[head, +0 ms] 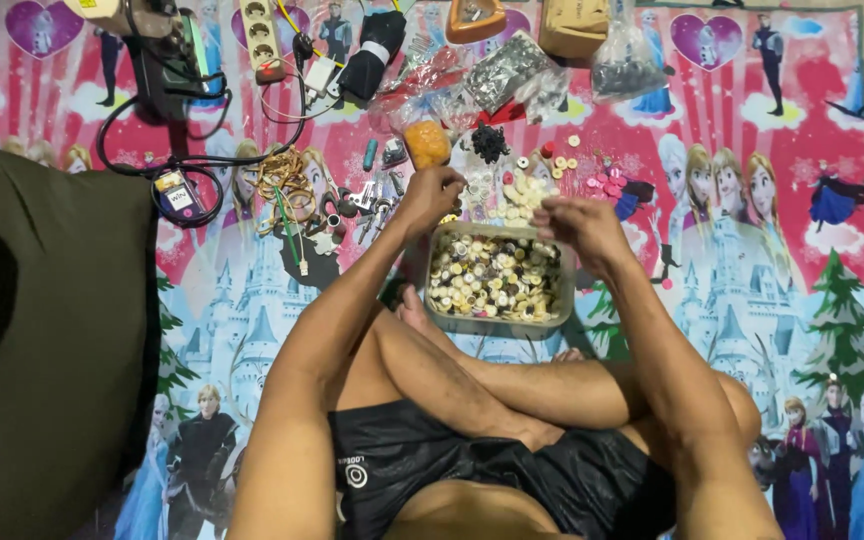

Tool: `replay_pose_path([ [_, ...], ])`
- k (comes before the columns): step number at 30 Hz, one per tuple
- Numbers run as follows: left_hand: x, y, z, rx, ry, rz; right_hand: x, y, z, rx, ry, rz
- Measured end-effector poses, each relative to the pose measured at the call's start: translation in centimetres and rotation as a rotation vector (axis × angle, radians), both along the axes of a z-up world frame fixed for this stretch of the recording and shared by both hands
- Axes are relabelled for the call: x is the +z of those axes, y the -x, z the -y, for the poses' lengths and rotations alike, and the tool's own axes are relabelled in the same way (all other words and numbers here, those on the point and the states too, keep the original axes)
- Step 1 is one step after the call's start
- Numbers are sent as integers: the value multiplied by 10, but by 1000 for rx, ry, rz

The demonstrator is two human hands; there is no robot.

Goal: Sorting through a container of buttons and other small decorative items by hand.

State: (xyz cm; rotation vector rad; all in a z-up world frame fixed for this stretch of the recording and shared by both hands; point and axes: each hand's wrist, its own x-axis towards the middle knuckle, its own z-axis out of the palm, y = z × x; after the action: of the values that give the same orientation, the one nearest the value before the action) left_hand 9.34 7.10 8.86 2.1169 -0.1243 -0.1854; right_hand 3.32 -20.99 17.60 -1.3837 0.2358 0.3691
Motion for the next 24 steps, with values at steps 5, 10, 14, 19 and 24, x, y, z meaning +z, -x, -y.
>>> replay_pose_path([
  [5, 59, 74, 8, -135, -42, -66, -18, 61, 25, 62, 67, -54],
  [10, 52, 112, 24, -316, -77, -103, -42, 90, 38, 112, 131, -12],
  [14, -29, 101, 36, -320, -94, -139, -76, 89, 38, 7, 61, -79],
  [19, -30, 105, 40, -242, -118, -206, -93, 84, 23, 25, 99, -145],
  [24, -36, 98, 34, -189, -243, -225, -124, 75, 16, 239, 472, 10],
])
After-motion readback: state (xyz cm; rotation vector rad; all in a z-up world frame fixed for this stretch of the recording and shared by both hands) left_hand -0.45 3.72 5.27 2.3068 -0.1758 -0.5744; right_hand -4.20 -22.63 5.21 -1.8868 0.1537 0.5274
